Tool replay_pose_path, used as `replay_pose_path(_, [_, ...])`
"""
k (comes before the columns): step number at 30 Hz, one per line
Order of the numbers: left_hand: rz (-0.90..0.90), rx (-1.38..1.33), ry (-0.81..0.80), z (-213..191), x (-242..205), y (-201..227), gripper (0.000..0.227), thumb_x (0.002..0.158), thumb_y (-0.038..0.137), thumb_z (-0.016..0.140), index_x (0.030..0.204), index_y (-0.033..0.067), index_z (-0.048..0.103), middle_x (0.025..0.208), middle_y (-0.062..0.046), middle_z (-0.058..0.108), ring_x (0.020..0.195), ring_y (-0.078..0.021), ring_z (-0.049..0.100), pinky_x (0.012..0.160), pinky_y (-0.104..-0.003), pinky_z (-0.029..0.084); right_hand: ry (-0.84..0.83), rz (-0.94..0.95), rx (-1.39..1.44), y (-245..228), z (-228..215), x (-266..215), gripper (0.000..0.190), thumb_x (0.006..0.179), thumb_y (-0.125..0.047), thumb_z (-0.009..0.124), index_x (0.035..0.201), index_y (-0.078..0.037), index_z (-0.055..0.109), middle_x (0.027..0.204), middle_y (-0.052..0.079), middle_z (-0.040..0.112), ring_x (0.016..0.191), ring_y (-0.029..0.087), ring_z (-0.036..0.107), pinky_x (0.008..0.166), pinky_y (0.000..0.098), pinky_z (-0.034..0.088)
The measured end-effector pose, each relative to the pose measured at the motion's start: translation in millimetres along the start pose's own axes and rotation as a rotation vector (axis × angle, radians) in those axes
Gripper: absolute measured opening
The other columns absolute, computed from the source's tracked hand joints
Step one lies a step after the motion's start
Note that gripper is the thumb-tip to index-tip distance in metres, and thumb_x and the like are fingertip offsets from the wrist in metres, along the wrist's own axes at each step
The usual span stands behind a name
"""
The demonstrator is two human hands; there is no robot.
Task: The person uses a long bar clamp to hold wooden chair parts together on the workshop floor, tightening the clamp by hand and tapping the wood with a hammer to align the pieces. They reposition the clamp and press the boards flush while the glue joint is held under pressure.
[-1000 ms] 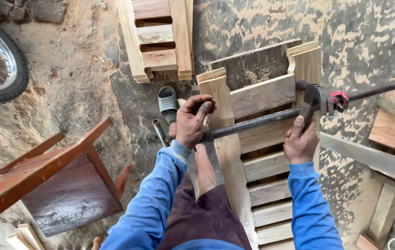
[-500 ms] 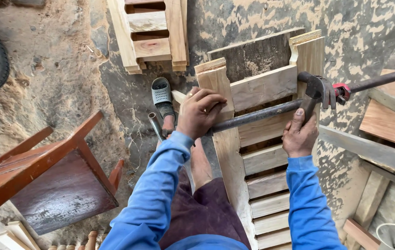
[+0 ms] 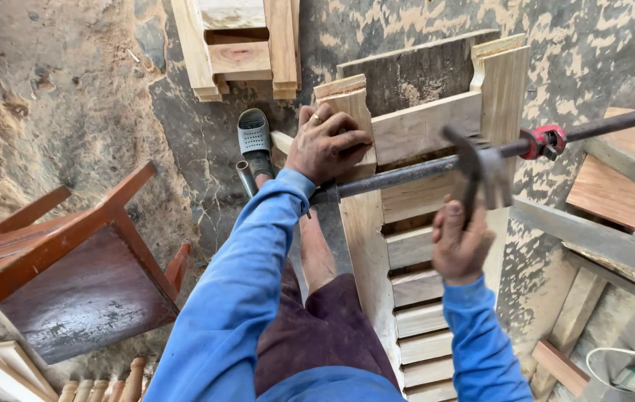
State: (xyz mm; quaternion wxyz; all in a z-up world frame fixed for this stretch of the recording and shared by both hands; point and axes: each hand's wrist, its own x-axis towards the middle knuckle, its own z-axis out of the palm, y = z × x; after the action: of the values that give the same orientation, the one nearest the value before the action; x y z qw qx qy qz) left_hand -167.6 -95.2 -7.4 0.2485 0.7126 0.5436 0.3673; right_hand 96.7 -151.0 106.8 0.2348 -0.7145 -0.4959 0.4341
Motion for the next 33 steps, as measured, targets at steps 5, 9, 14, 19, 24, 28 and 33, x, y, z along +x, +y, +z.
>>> replay_pose_path(5, [-0.018,-0.079,0.019,12.9,-9.0,-9.3,0.014,0.090,0.031,0.084,0.101,0.0266,0.076,0.100,0.006,0.063,0.100,-0.0221,0.056,0.093,-0.038,0.044,-0.113,-0.052,-0.083,-16.5,28.0,-22.4,0.054,0.105,-0.054,0.046,0.113,-0.003,0.062,0.062,-0.002,0.058,0.048,0.007,0.057,0.043,0.0257,0.046])
replay_pose_path(9, [-0.014,-0.047,0.016,6.4,-0.2,-9.7,0.015,0.086,0.031,0.085,0.098,0.0272,0.077,0.097,0.006,0.063,0.100,-0.0212,0.056,0.092,-0.040,0.042,-0.116,-0.119,-0.147,-18.0,45.2,-26.0,0.054,0.107,-0.053,0.047,0.121,-0.002,0.061,0.063,-0.001,0.059,0.053,0.009,0.058,0.048,0.0269,0.047])
replay_pose_path(14, [0.007,-0.095,-0.002,0.8,-2.1,-10.3,0.014,0.088,0.031,0.084,0.099,0.0257,0.077,0.099,0.006,0.064,0.099,-0.0202,0.055,0.095,-0.042,0.041,-0.126,-0.153,-0.163,-12.3,48.1,-34.8,0.053,0.109,-0.052,0.047,0.120,-0.003,0.063,0.066,0.000,0.060,0.057,0.010,0.059,0.053,0.0285,0.047])
replay_pose_path(19, [0.020,-0.051,0.002,2.0,-0.8,-10.5,0.015,0.084,0.033,0.083,0.096,0.0272,0.077,0.098,0.006,0.063,0.101,-0.0203,0.055,0.094,-0.044,0.040,-0.136,-0.153,-0.206,-15.5,50.2,-32.3,0.053,0.109,-0.052,0.047,0.120,-0.003,0.063,0.066,0.001,0.060,0.057,0.013,0.060,0.053,0.0303,0.049])
replay_pose_path(24, [0.018,-0.091,0.010,5.9,-4.9,-10.0,0.016,0.085,0.032,0.084,0.098,0.0262,0.077,0.100,0.007,0.063,0.102,-0.0209,0.055,0.094,-0.042,0.040,-0.132,-0.216,-0.347,-10.5,48.7,-31.1,0.049,0.114,-0.049,0.047,0.117,-0.002,0.060,0.070,0.003,0.061,0.064,0.015,0.061,0.058,0.0334,0.048])
replay_pose_path(28, [0.005,-0.086,0.007,8.4,-5.7,-11.2,0.013,0.084,0.033,0.085,0.094,0.0281,0.077,0.097,0.007,0.063,0.099,-0.0206,0.055,0.090,-0.042,0.040,-0.109,-0.215,-0.254,-32.9,53.7,-32.5,0.052,0.110,-0.049,0.046,0.115,0.000,0.060,0.066,0.007,0.060,0.056,0.020,0.061,0.052,0.0365,0.047])
replay_pose_path(33, [-0.006,-0.108,0.021,5.7,-5.0,-7.9,0.014,0.086,0.033,0.085,0.095,0.0271,0.077,0.097,0.007,0.063,0.100,-0.0208,0.055,0.092,-0.041,0.041,-0.088,-0.261,-0.185,3.7,52.5,-34.1,0.054,0.109,-0.052,0.045,0.112,0.000,0.059,0.064,0.005,0.057,0.053,0.016,0.057,0.048,0.0327,0.045])
